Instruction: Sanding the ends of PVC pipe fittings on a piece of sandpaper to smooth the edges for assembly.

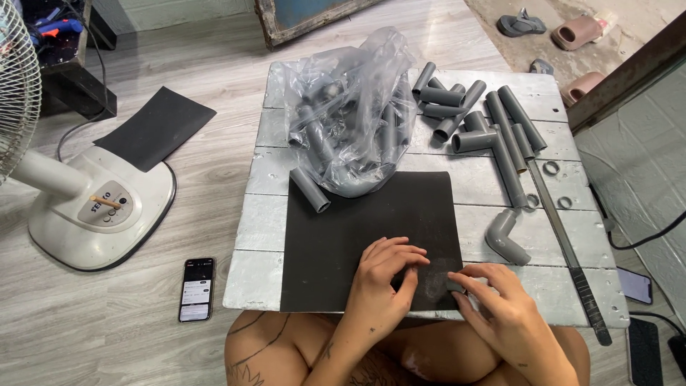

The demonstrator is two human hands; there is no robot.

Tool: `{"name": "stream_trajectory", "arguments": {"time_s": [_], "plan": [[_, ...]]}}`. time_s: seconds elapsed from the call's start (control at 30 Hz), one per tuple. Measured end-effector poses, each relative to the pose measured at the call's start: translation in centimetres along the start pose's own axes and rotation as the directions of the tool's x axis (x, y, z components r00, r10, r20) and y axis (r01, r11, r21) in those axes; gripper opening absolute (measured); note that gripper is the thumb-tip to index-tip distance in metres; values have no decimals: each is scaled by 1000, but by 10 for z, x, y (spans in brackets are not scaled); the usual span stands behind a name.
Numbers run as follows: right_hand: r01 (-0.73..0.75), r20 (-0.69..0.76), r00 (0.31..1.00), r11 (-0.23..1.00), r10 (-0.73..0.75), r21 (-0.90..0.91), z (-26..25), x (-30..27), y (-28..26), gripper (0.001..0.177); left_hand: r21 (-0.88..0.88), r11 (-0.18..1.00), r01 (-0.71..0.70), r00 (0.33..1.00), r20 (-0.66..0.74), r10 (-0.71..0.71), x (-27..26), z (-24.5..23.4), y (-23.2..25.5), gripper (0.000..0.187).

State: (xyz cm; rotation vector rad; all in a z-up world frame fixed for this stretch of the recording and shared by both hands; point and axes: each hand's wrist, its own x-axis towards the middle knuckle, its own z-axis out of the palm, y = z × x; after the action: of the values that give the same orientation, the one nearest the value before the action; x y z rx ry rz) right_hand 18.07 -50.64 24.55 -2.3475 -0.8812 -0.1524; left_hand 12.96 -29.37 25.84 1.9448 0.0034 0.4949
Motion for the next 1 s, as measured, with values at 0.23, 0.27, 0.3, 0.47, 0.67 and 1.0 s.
{"name": "stream_trajectory", "arguments": {"time_s": [0.23,0.27,0.3,0.47,0.67,1.0], "plan": [[110,118,987,994,-106,-27,8,8,-16,43,182,983,-19,1000,-11,22,-1,12,-7,24],[130,81,988,991,-128,-17,11,12,-19,40,201,979,-35,999,-4,37,-2,14,-10,26],[151,44,988,989,-150,-8,14,15,-22,36,219,974,-51,999,4,52,-3,17,-14,29],[68,11,998,998,-67,-15,11,9,-9,30,250,967,-52,999,6,52,-3,18,-16,30],[88,5,996,996,-88,-14,17,3,-16,28,264,963,-50,999,13,49,-3,20,-16,30],[126,-23,992,992,-125,1,26,-5,-18,24,242,969,-47,999,22,43,-3,17,-14,30]]}}
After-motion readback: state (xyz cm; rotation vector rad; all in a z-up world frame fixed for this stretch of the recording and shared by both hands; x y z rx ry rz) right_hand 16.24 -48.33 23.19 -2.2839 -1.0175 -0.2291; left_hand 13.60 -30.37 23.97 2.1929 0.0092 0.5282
